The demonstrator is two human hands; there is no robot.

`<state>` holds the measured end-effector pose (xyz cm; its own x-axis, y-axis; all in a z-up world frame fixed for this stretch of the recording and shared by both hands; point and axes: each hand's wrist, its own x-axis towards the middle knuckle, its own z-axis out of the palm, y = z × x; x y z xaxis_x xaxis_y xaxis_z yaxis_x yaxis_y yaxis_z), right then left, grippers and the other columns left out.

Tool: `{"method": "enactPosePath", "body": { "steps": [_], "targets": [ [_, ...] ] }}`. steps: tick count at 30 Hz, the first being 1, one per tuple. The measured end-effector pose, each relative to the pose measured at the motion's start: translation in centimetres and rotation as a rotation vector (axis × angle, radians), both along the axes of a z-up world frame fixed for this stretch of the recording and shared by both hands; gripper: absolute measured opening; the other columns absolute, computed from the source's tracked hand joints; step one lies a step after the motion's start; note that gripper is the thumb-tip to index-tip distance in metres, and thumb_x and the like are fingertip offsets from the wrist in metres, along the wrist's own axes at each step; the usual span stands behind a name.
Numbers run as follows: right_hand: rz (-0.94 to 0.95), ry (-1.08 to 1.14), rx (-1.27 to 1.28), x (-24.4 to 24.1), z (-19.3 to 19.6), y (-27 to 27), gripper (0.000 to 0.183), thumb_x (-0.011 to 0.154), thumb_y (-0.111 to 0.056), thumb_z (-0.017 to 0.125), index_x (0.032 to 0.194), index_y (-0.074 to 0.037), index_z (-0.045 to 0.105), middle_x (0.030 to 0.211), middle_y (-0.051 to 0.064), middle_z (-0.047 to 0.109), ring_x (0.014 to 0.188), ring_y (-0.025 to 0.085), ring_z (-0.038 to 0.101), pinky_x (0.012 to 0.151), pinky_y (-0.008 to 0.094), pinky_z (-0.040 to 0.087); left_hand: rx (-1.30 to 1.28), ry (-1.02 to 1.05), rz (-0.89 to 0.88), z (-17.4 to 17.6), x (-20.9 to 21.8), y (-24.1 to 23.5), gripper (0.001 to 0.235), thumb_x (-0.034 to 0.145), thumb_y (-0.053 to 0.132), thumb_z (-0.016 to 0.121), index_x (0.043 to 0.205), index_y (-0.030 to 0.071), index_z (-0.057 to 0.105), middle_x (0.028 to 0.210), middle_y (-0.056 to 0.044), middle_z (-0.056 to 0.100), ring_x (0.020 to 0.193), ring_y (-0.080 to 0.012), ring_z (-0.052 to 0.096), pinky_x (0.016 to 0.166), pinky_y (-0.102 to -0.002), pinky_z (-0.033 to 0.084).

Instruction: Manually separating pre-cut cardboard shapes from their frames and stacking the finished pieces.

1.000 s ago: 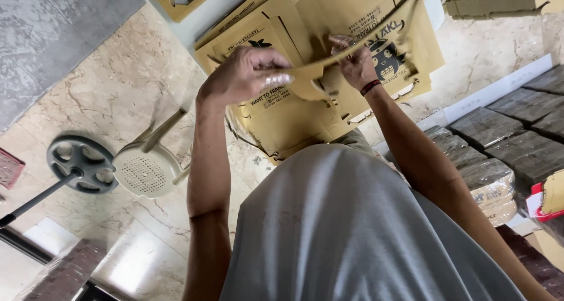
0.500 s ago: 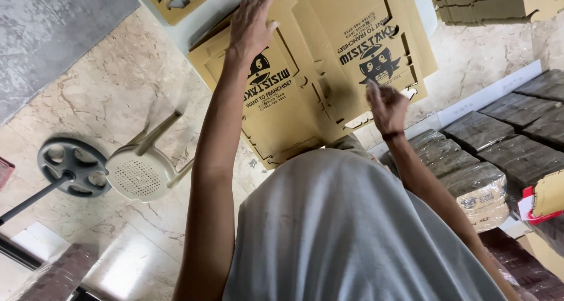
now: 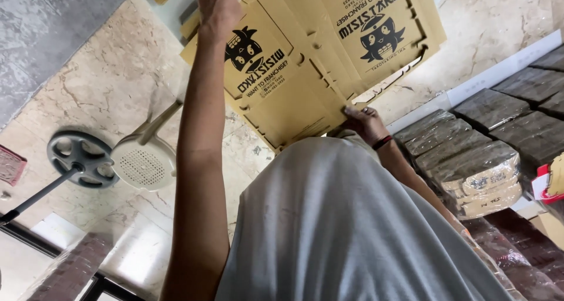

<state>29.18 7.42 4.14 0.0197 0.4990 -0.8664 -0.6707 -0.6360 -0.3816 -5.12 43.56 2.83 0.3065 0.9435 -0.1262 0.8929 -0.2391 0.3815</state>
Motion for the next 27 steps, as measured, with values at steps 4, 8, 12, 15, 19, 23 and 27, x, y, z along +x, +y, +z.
{"method": "enactPosePath", "body": {
  "steps": [4,8,12,15,19,23,27],
  "targets": [
    [0.219,0.055,-0.004,1.5,-0.4,1.8,0.025,0.088,-0.014,0.075,0.108,0.003,0.075,0.132,0.016,0.071,0.093,0.026,0.076,0.07,0.039,0.067,-0.194,-0.063,0.049,3.7,1.0,-1.9,0.064,0.086,-0.018,0.056,0.142,0.014,0.05,0.137,-0.013,0.062,0.127,-0.0356,0.057,0.108,-0.054,0.041],
    [0.388,0.062,-0.042,2.3,-1.0,3.2,0.037,0.091,-0.012,0.069,0.124,0.005,0.067,0.137,0.013,0.068,0.106,0.021,0.067,0.081,0.036,0.065,-0.013,-0.036,0.062,5.0,3.1,-6.4,0.058,0.094,-0.004,0.071,0.144,0.012,0.047,0.145,-0.017,0.054,0.135,-0.0352,0.049,0.112,-0.057,0.032],
    [0.446,0.052,0.022,2.1,0.6,4.7,0.028,0.085,-0.019,0.078,0.099,-0.002,0.062,0.134,0.018,0.07,0.095,0.024,0.076,0.085,0.037,0.066,-0.226,0.105,0.203,8.2,9.4,-17.9,0.082,0.109,0.052,0.065,0.166,0.019,0.015,0.172,-0.01,0.003,0.159,-0.0362,0.003,0.128,-0.064,0.001],
    [0.835,-0.27,0.154,0.3,7.2,6.6,0.029,0.101,-0.033,0.074,0.088,-0.007,0.071,0.078,0.012,0.076,0.075,0.021,0.078,0.083,0.035,0.061,-0.423,0.019,0.277,8.6,13.5,-24.8,0.115,0.086,0.056,0.085,0.165,0.008,0.016,0.171,-0.028,0.004,0.155,-0.0545,0.004,0.116,-0.081,0.01],
    [1.088,-0.446,0.301,1.7,6.3,5.8,0.026,0.106,-0.031,0.063,0.105,-0.008,0.073,0.079,0.02,0.075,0.083,0.029,0.077,0.089,0.038,0.057,-0.49,0.089,0.396,7.6,17.0,-26.0,0.133,0.08,0.048,0.094,0.166,0.007,0.001,0.169,-0.032,-0.008,0.151,-0.0591,-0.011,0.103,-0.089,0.015],
    [1.208,-0.815,0.709,1.9,0.9,4.5,0.029,0.109,-0.03,0.054,0.098,-0.007,0.069,0.078,0.013,0.072,0.065,0.026,0.069,0.063,0.037,0.052,-0.575,0.02,0.495,4.8,17.7,-25.3,0.145,0.079,0.043,0.099,0.162,0.015,-0.017,0.167,-0.022,-0.025,0.147,-0.0591,-0.026,0.094,-0.094,0.008],
    [1.545,-1.273,0.794,1.5,-5.6,1.6,0.069,0.113,-0.058,0.035,0.059,-0.017,0.047,0.046,-0.001,0.044,0.033,0.015,0.034,0.033,0.033,0.025,-0.664,-0.023,0.541,5.3,18.7,-25.1,0.132,0.084,-0.002,0.075,0.156,0.02,-0.034,0.163,-0.014,-0.041,0.142,-0.0531,-0.043,0.094,-0.091,-0.012]
  ]
}}
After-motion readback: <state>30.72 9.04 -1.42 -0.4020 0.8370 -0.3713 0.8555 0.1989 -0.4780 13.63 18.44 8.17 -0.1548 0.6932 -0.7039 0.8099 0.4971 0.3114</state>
